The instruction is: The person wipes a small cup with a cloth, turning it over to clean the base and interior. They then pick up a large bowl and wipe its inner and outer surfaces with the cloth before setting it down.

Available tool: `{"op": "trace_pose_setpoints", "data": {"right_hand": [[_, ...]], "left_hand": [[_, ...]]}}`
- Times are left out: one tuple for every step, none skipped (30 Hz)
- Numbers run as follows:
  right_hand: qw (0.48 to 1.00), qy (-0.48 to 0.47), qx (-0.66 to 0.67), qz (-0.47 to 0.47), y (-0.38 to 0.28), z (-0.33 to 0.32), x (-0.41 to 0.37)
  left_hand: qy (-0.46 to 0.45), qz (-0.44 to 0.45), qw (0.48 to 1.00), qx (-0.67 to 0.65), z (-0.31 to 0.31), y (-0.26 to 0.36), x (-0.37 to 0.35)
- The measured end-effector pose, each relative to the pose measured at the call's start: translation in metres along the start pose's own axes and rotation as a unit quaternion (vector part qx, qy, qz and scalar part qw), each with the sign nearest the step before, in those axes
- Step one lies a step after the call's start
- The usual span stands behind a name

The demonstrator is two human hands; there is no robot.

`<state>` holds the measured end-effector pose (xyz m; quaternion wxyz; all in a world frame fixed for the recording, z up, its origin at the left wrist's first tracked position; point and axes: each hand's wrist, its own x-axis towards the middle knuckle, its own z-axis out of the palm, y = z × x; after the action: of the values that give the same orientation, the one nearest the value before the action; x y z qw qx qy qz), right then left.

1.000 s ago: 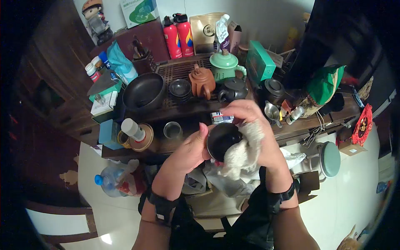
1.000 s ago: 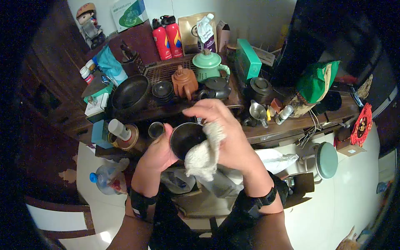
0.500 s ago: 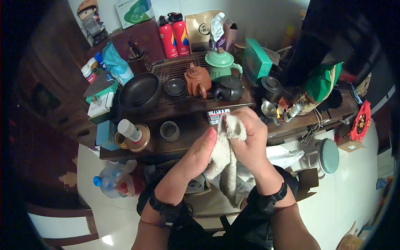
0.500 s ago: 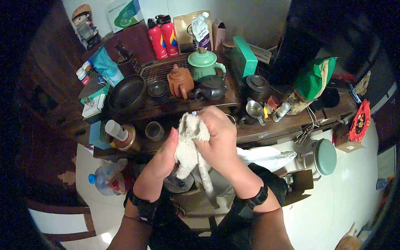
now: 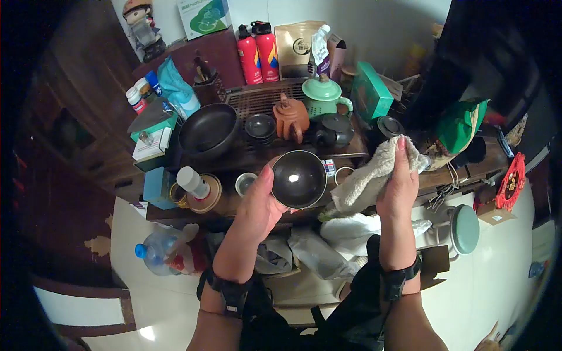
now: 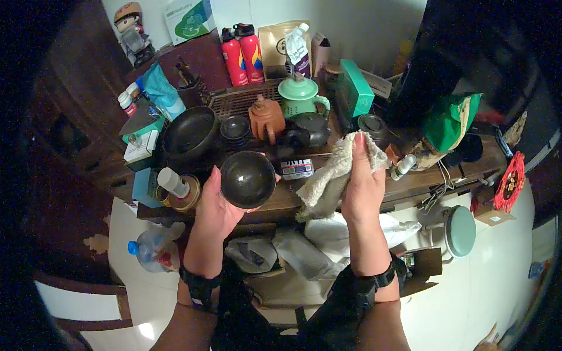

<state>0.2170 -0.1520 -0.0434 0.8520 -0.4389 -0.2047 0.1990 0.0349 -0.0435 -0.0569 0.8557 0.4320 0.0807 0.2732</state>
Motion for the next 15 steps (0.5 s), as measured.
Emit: {"op": "trace_pose_setpoints", "data": {"right_hand": [[1.000, -0.006, 0.005, 0.009, 0.000, -0.001, 0.000], [1.000, -0.012, 0.010, 0.018, 0.001, -0.003, 0.001], [0.999, -0.018, 0.016, 0.026, 0.001, -0.004, 0.001], [0.998, -0.027, 0.018, 0.044, 0.000, -0.003, 0.000], [0.998, -0.057, 0.000, 0.040, 0.001, -0.003, -0.002], [0.995, -0.086, -0.018, 0.036, 0.005, -0.003, -0.004], [0.992, -0.115, -0.036, 0.032, 0.008, -0.003, -0.005], [0.981, -0.186, -0.057, 0.017, 0.011, -0.006, -0.004], [0.980, -0.185, -0.074, 0.010, 0.008, 0.000, -0.010], [0.967, -0.244, -0.067, -0.005, 0.008, 0.004, -0.011], [0.951, -0.303, -0.060, -0.020, 0.008, 0.007, -0.012], [0.933, -0.339, -0.107, -0.056, 0.004, 0.011, -0.015], [0.910, -0.375, -0.152, -0.093, 0.000, 0.016, -0.019], [0.876, -0.382, -0.250, -0.153, 0.000, 0.018, -0.021], [0.855, -0.403, -0.280, -0.169, 0.002, 0.020, -0.023]], "left_hand": [[-0.004, 0.011, 1.000, 0.006, -0.002, 0.000, 0.001], [-0.009, 0.022, 1.000, 0.013, -0.003, 0.001, 0.001], [-0.014, 0.036, 0.999, 0.025, -0.003, 0.002, 0.001], [-0.020, 0.051, 0.998, 0.037, -0.003, 0.002, 0.001], [-0.026, 0.065, 0.996, 0.049, -0.003, 0.003, 0.002], [-0.024, 0.070, 0.995, 0.060, -0.002, 0.004, 0.002], [-0.023, 0.075, 0.994, 0.072, -0.001, 0.004, 0.002], [-0.022, 0.080, 0.993, 0.084, -0.001, 0.004, 0.002], [-0.002, 0.066, 0.991, 0.120, -0.002, 0.003, 0.002], [0.017, 0.052, 0.986, 0.156, -0.005, 0.002, 0.002], [0.037, 0.038, 0.980, 0.192, -0.007, 0.000, 0.001], [0.041, 0.029, 0.977, 0.205, -0.007, -0.003, 0.001], [0.045, 0.021, 0.974, 0.220, -0.004, -0.008, 0.002], [0.049, 0.013, 0.971, 0.235, -0.001, -0.012, 0.002], [0.014, 0.042, 0.971, 0.235, 0.005, -0.016, 0.004]]}}
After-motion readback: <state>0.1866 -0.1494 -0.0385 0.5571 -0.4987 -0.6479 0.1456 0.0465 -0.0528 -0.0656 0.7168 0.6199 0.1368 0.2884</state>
